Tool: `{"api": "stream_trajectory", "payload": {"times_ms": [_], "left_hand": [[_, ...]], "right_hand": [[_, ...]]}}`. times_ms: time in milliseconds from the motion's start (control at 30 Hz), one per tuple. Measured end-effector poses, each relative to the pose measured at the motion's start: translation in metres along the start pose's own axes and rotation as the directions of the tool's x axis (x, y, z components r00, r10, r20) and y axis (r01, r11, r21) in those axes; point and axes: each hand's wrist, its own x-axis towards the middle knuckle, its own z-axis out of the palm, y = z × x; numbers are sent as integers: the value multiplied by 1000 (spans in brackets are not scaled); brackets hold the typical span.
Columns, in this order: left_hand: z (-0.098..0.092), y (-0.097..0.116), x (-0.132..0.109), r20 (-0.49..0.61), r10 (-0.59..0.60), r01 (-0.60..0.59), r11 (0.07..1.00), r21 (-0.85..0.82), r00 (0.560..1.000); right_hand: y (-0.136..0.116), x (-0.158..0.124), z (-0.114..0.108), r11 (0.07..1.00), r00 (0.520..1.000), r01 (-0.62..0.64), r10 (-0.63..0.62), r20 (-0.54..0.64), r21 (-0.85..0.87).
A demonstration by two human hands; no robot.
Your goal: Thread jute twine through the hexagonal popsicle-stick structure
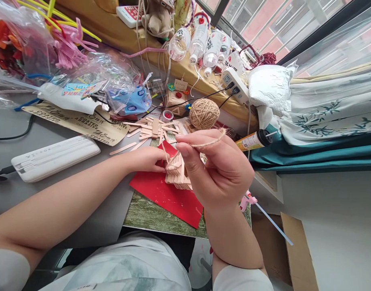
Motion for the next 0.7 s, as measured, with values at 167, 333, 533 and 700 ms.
{"api": "stream_trajectory", "payload": {"times_ms": [167,333,533,700], "left_hand": [[-1,2,-1,-6,0,0,1000,-12,1000],[-1,3,0,10,-28,28,1000,11,1000],[2,0,0,-11,-35,35,999,-20,999],[3,-3,0,-12,0,-1,999,-33,1000]], "right_hand": [[-7,1,1,1000,999,16,-17,34,10],[-15,6,4,999,998,43,-44,38,21],[-15,8,9,996,995,88,-89,40,26],[-13,9,8,998,996,48,-50,71,29]]}}
